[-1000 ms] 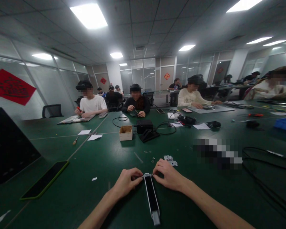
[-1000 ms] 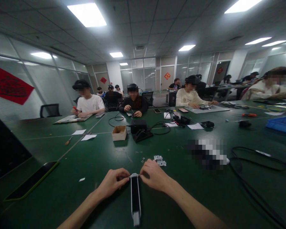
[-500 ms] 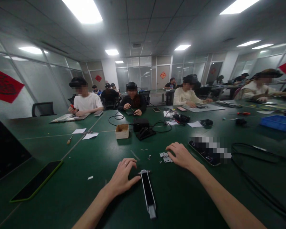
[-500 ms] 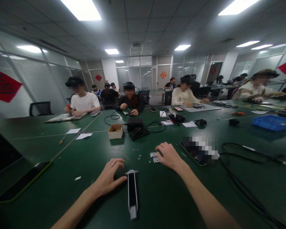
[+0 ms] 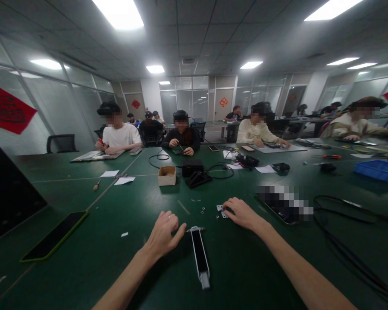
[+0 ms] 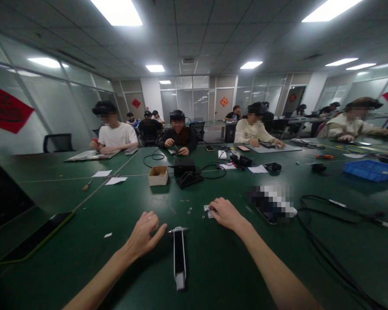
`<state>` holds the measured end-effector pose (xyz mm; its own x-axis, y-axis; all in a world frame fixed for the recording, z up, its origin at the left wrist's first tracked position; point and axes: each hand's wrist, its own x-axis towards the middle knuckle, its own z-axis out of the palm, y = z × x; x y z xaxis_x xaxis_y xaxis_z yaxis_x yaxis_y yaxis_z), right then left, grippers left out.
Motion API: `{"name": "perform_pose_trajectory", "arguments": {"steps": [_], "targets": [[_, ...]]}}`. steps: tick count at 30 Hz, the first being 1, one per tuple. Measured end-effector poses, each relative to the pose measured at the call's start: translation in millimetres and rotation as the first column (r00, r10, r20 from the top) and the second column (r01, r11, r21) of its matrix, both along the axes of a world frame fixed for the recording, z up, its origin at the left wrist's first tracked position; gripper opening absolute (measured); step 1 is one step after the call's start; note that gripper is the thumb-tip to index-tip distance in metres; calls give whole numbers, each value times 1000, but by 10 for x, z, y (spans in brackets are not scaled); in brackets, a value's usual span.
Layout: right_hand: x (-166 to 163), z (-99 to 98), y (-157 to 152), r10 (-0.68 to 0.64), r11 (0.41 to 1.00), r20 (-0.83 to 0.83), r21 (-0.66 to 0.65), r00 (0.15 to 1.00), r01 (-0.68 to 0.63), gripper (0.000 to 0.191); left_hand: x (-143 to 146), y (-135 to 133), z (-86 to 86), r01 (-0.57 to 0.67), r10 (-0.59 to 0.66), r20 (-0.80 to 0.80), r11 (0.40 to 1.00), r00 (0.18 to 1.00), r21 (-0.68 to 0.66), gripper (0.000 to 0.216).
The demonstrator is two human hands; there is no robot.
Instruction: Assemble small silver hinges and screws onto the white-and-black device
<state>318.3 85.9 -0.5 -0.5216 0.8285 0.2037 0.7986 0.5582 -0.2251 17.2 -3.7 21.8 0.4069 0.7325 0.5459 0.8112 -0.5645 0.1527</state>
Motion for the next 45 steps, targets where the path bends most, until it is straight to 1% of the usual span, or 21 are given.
{"name": "perform_pose_trajectory", "arguments": {"steps": [3, 6, 8, 10, 12, 13, 14, 16, 18, 20, 23, 24, 26, 29, 32, 33, 35, 37, 39, 42, 45], "targets": [[-9, -32, 21, 0, 1000, -15, -6, 1000, 0, 22, -9, 23, -26, 6, -13, 51, 992, 999, 125, 46], [11, -56, 59, 21, 1000, -38, -3, 999, -21, 20, -32, 47, -48, -4, -9, 123, 995, 992, 102, 49], [16, -39, 61, 31, 999, -66, 32, 997, -29, 20, -38, 54, -53, -31, 25, 163, 999, 986, 35, 47], [-21, 13, 15, 57, 993, -112, 109, 992, -44, 20, -25, 49, -43, -65, 79, 209, 995, 975, -71, 41], [-127, 78, -90, 138, 972, -156, 213, 978, -103, 19, 8, 35, -23, -53, 108, 274, 978, 956, -203, 31], [-207, 105, -161, 200, 952, -167, 268, 965, -151, 19, 30, 27, -13, -21, 109, 313, 962, 943, -272, 27], [-301, 123, -239, 268, 925, -163, 318, 950, -207, 19, 52, 20, -6, 25, 102, 356, 942, 929, -335, 26], [-515, 130, -402, 412, 847, -130, 420, 902, -327, 19, 90, 12, 0, 145, 84, 455, 883, 886, -446, 28], [-719, 111, -546, 532, 761, -85, 484, 843, -432, 20, 112, 12, -5, 288, 78, 560, 794, 825, -535, 31], [-868, 88, -649, 586, 711, -62, 518, 808, -476, 20, 115, 15, -5, 411, 93, 637, 691, 765, -595, 34], [-941, 74, -714, 617, 683, -71, 543, 784, -488, 21, 88, 18, 33, 500, 124, 661, 556, 740, -664, 42], [-926, 78, -714, 615, 691, -84, 536, 784, -485, 21, 69, 19, 58, 509, 133, 657, 525, 742, -682, 43], [-852, 105, -692, 590, 733, -125, 497, 797, -464, 22, 14, 25, 116, 504, 159, 642, 492, 750, -710, 41], [-680, 201, -625, 510, 826, -157, 363, 846, -430, 24, -116, 59, 169, 442, 212, 605, 510, 767, -738, 29], [-520, 325, -565, 389, 919, -61, 93, 919, -382, 28, -258, 125, 120, 352, 285, 540, 510, 792, -785, 26], [-484, 361, -555, 350, 937, -18, 1, 937, -350, 28, -293, 147, 85, 316, 306, 509, 505, 805, -803, 27], [-444, 417, -555, 300, 946, 46, -141, 953, -291, 25, -332, 182, 12, 252, 317, 448, 505, 836, -826, 28], [-449, 456, -580, 287, 938, 72, -221, 955, -265, 23, -327, 193, -33, 198, 297, 394, 523, 870, -829, 25], [-481, 488, -617, 283, 931, 83, -264, 955, -253, 24, -294, 182, -34, 126, 260, 326, 574, 909, -809, 23], [-533, 540, -668, 275, 924, 102, -302, 956, -233, 26, -238, 144, 15, -6, 198, 174, 677, 965, -736, 22], [-543, 575, -687, 269, 918, 96, -325, 958, -226, 28, -208, 120, 43, -86, 156, 48, 748, 987, -658, 21]]}}
